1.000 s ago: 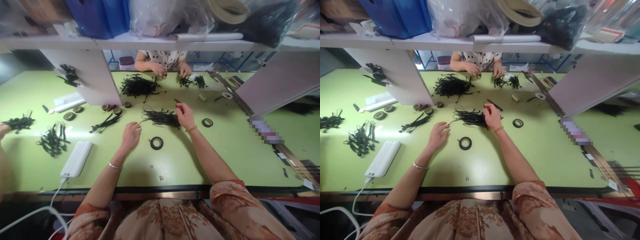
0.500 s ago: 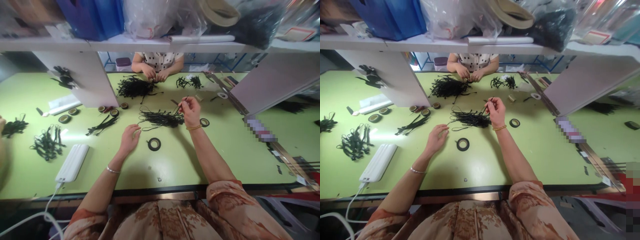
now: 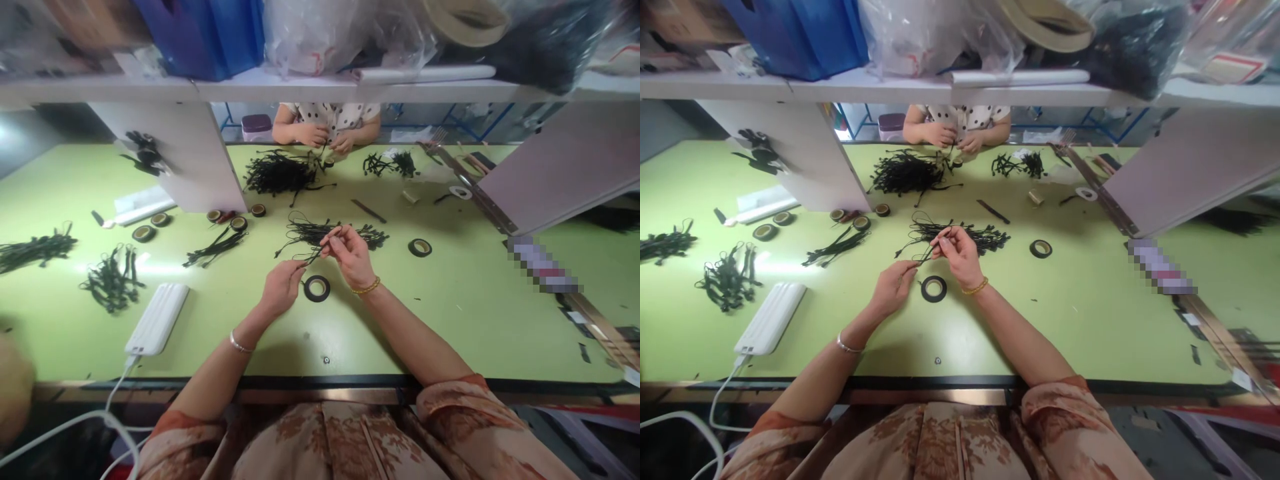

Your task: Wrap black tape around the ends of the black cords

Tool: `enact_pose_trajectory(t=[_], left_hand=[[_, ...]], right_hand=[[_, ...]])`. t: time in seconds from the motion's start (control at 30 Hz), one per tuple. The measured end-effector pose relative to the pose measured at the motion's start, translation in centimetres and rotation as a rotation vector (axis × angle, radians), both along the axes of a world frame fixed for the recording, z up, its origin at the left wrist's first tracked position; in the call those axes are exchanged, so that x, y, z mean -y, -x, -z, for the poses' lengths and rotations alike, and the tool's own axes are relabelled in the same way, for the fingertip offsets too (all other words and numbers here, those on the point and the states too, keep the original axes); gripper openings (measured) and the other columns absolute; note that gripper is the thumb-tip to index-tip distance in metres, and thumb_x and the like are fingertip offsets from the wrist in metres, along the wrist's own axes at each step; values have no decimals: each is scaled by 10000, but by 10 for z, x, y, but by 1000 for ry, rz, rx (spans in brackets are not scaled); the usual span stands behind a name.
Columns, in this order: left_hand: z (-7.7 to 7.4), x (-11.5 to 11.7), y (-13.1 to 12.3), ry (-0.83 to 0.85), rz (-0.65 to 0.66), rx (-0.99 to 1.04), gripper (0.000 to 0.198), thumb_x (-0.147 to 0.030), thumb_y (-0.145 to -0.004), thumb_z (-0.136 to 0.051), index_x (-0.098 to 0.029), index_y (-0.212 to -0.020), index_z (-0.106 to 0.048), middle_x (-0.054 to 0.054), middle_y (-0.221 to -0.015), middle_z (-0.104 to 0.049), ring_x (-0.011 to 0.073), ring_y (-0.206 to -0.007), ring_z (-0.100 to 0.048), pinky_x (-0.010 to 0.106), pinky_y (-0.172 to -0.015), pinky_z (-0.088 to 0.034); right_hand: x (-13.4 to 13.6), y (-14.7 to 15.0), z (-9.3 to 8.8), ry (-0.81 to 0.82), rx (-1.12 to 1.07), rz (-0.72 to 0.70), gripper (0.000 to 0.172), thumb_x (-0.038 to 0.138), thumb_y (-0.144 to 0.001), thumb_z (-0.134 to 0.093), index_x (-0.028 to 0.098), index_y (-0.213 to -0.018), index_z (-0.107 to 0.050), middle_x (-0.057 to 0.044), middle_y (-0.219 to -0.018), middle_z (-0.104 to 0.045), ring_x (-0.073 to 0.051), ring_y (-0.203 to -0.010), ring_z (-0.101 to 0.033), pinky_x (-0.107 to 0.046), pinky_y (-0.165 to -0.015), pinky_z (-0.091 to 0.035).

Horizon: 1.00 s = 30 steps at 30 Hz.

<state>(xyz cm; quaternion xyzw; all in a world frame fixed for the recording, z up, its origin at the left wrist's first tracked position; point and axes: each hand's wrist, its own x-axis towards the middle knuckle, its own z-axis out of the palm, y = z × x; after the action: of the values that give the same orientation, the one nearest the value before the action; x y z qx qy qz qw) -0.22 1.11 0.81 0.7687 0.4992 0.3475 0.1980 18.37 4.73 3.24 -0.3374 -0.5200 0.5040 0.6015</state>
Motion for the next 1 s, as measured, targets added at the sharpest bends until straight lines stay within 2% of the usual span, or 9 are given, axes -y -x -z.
enact_pose_trajectory(t=[0.07,0.13,0.23,0.37,0.47,0.6,0.77,0.93,1.0], left_hand=[[-1,-2,3,34,-24,-68,295,-290,-963,-395,-180,-954,-668,75,-902,-718,191,-861,-651,313,-805,-504],[-3,-3,6,62,-55,-129,305,-281,-964,-376,-186,-907,-661,66,-850,-709,187,-805,-642,300,-752,-485],[-5,-4,9,74,-44,-200,285,-275,-956,-389,-191,-894,-654,61,-845,-707,185,-787,-629,288,-727,-454],[-5,-2,7,57,14,-222,281,-276,-952,-394,-189,-889,-653,63,-830,-700,178,-775,-613,277,-728,-431],[-6,-1,5,71,15,-201,287,-284,-955,-386,-191,-859,-640,57,-810,-688,166,-744,-597,267,-722,-418],[-9,0,4,157,10,-199,234,-299,-947,-405,-209,-928,-620,34,-774,-673,163,-681,-581,263,-687,-396],[-12,-1,6,290,47,-238,172,-266,-891,-474,-213,-783,-596,9,-652,-613,160,-591,-520,266,-621,-348],[-6,-13,16,548,-122,293,117,-263,-838,-549,-185,-757,-583,-6,-615,-605,120,-560,-520,239,-586,-387],[-2,-19,19,631,-184,566,121,-280,-804,-613,-169,-763,-584,-9,-633,-611,90,-529,-508,219,-554,-393]], right_hand=[[-1,-7,2,-8,174,77,338,532,-833,-655,213,-858,-547,-18,-777,-658,-127,-610,-596,-291,-590,-550],[-1,-15,0,-92,437,297,301,501,-871,-611,204,-854,-564,-40,-767,-657,-154,-635,-593,-320,-607,-529],[6,-20,-6,-427,827,503,221,379,-912,-557,176,-981,-610,-108,-935,-687,-223,-870,-622,-397,-806,-496],[16,-7,-6,-722,1284,119,237,273,-940,-487,172,-1092,-637,-111,-1055,-701,-251,-1049,-584,-464,-1030,-327],[17,1,2,-623,1503,-60,240,224,-943,-441,156,-953,-670,-94,-892,-696,-212,-842,-582,-389,-886,-370],[12,-3,12,-487,1573,-93,206,199,-912,-476,158,-886,-676,-90,-867,-674,-191,-781,-549,-308,-623,-306],[7,-13,18,-472,1547,-67,253,256,-940,-485,179,-851,-709,-87,-806,-675,-201,-765,-545,-316,-612,-286],[12,-23,14,-495,1248,286,270,287,-952,-473,153,-1041,-691,-128,-983,-695,-240,-919,-576,-354,-797,-388],[19,-23,10,-468,1162,260,280,318,-956,-467,145,-1015,-678,-124,-953,-691,-226,-889,-580,-347,-803,-407]])
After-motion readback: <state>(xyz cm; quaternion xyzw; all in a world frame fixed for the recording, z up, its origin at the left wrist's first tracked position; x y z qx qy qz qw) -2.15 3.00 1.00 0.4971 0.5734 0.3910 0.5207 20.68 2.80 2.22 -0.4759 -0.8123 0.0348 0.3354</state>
